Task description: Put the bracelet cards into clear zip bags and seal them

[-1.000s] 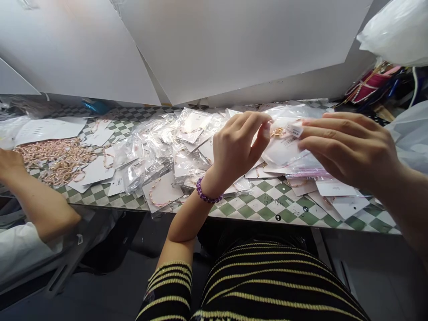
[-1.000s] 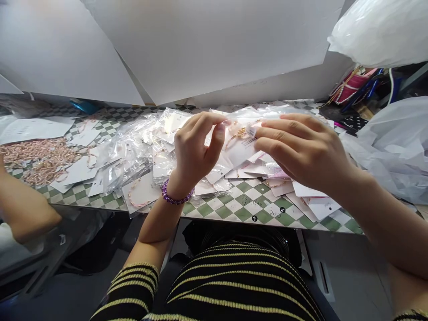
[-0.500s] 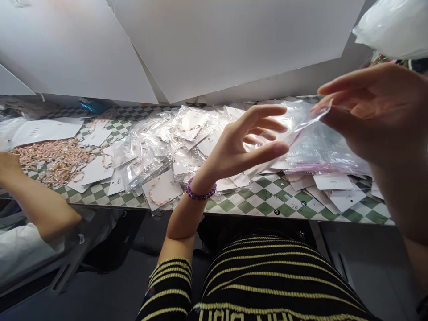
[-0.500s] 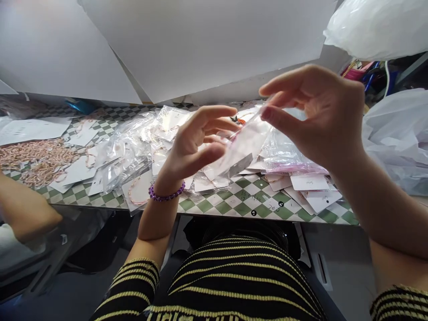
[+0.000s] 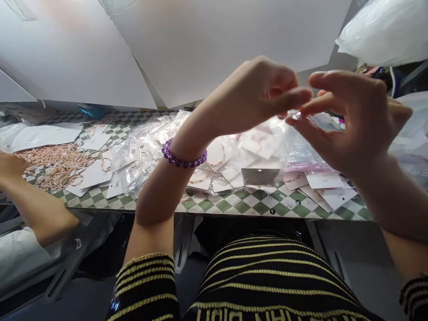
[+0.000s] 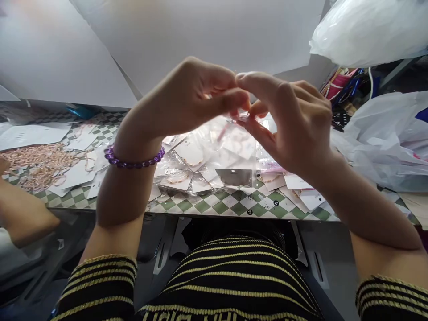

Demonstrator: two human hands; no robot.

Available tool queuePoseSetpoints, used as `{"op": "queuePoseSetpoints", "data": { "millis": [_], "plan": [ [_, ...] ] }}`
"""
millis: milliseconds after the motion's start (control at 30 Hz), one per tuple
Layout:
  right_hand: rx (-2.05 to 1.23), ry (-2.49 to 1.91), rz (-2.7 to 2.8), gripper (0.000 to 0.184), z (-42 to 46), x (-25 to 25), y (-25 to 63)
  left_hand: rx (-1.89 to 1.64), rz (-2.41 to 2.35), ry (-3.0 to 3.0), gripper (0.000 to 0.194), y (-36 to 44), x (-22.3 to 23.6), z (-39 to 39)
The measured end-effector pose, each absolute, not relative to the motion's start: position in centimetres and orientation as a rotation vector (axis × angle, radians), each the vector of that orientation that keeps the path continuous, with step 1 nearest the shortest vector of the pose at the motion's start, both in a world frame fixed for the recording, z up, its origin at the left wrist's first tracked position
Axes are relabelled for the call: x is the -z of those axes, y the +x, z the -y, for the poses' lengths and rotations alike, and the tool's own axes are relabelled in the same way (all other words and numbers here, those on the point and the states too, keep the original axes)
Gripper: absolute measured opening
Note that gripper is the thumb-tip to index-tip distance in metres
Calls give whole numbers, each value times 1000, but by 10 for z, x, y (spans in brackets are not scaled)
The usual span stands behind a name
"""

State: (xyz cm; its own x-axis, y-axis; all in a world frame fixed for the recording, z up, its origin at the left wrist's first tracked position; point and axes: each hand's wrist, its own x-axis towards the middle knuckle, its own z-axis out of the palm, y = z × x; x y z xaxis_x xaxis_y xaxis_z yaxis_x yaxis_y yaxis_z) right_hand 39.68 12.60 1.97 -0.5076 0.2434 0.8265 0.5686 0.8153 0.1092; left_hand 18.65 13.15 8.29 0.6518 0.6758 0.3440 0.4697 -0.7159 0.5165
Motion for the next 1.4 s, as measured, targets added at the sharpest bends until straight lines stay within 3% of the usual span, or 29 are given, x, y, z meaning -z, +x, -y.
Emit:
{"op": "queuePoseSetpoints", "data": {
  "millis": [300, 433, 500, 567, 733, 800, 900, 1033, 1167, 1267, 1400],
  "plan": [
    [435, -670, 2041, 62, -129, -9, 402, -699, -1410, 2839, 22, 200, -80, -99],
    [392, -711, 2012, 53, -127, -10, 401, -806, -1311, 2888, 36, 199, -75, -99],
    [344, -715, 1979, 44, -126, -13, 397, -1002, -1160, 2920, 48, 198, -65, -102],
    [330, -693, 1987, 36, -128, -16, 394, -1232, -924, 2886, 48, 194, -52, -103],
    [-4, -821, 1949, 35, -155, -6, 397, -1770, -155, 2279, 18, 172, -39, -98],
    [-213, -836, 1875, 37, -168, 2, 401, -1724, 37, 1907, 27, 156, -44, -98],
    [-278, -826, 1843, 38, -179, 8, 405, -1732, -146, 1323, 55, 128, -48, -106],
    [-313, -857, 1810, 41, -186, 9, 406, -2161, -409, 1393, 43, 102, -20, -131],
    [-401, -859, 1823, 46, -196, 8, 403, -1495, -856, 2135, 87, 115, 17, -166],
    [-397, -918, 1861, 54, -208, -1, 396, -1385, -1051, 2215, 72, 136, 17, -198],
    [-343, -885, 1809, 51, -209, -32, 403, -1689, -886, 2315, 65, 146, -23, -215]
  ]
}}
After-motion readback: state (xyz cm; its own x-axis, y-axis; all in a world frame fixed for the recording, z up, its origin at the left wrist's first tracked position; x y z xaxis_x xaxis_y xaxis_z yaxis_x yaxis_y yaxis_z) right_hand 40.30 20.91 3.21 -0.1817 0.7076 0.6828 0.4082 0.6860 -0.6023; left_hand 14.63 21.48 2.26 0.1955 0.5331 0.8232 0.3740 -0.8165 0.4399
